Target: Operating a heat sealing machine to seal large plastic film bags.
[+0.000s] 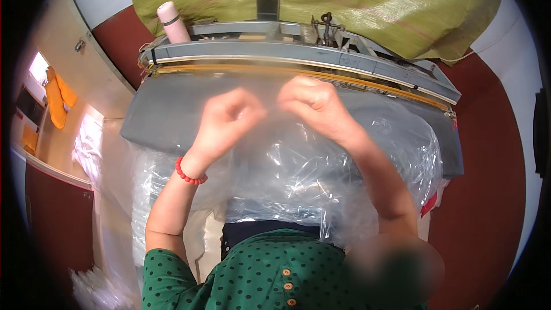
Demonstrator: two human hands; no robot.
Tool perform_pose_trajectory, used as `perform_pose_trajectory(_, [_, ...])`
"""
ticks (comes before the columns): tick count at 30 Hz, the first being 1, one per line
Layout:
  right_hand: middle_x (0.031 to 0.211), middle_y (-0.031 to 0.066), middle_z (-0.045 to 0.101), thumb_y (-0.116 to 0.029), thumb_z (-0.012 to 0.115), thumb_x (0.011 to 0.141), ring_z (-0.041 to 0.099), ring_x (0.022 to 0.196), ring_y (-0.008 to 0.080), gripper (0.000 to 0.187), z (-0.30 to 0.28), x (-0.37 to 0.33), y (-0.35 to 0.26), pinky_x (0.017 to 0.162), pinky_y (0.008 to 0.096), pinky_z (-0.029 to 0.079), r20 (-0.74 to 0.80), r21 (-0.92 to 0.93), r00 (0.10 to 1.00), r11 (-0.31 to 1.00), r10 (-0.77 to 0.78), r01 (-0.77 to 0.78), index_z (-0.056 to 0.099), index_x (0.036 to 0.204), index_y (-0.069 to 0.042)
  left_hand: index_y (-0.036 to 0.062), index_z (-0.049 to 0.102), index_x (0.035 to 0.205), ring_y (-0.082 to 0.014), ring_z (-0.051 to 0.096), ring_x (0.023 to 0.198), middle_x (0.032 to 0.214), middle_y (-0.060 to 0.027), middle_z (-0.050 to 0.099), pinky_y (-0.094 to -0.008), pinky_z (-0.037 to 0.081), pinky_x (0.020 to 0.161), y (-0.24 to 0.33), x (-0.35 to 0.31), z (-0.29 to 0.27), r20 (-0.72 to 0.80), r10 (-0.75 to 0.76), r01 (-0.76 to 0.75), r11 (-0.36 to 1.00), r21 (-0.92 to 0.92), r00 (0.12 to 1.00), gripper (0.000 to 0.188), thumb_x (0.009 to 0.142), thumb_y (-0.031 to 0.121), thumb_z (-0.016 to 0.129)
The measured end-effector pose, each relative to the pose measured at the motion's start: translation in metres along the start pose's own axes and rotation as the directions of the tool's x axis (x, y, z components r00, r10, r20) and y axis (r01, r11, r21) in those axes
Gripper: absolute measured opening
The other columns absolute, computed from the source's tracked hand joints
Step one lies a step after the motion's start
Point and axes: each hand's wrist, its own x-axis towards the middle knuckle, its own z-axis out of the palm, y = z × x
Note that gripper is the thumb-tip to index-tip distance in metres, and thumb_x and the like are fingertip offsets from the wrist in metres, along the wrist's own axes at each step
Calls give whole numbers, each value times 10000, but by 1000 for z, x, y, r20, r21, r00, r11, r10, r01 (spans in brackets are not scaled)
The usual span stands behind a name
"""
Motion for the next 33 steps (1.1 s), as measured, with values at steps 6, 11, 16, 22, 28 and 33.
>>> perform_pose_trajectory(6, [759,-4,574,-91,598,809,534,646,104,100,43,-2,-9,583,235,435,83,608,867,664,491,-434,596,824,8,37,497,656,-124,397,426,544,-53,449,-254,314,395,-4,-14,-6,-90,498,-334,694,637,863,208,685,54,703])
perform_pose_trajectory(11, [761,0,549,-79,547,846,525,702,81,72,73,6,2,606,222,433,118,689,894,613,433,-388,566,870,-14,33,426,598,-150,410,434,536,-68,450,-253,333,412,-15,-16,-9,-161,460,-239,692,681,873,283,690,71,691])
perform_pose_trajectory(16, [764,9,525,-98,509,858,511,678,93,80,72,-14,61,604,219,427,-52,868,860,449,507,-213,514,932,-66,3,503,634,-93,456,496,554,-42,507,-258,365,464,-37,-44,-52,222,-13,-31,980,194,975,198,773,84,620])
perform_pose_trajectory(22, [773,-1,499,-265,504,874,461,702,87,201,-59,-133,173,616,246,390,-712,225,424,753,560,-618,536,892,-67,39,601,861,-339,567,771,831,-169,596,-394,448,654,-102,-109,-210,220,-540,27,412,911,813,159,758,160,592])
perform_pose_trajectory(28, [862,66,598,-221,481,886,540,817,166,250,-212,-335,225,782,277,414,-918,-112,272,473,287,-874,573,974,-5,89,613,858,-317,591,833,849,-183,612,-408,450,726,-83,-104,-383,-603,-135,613,50,788,786,163,764,156,497])
perform_pose_trajectory(33, [818,148,578,-228,473,874,542,783,255,233,-281,-440,191,742,329,422,-933,-195,227,138,279,-971,546,957,-23,15,458,1029,-328,553,943,1011,-170,562,-395,432,780,-108,-35,-343,-638,632,520,401,754,439,375,729,159,630])
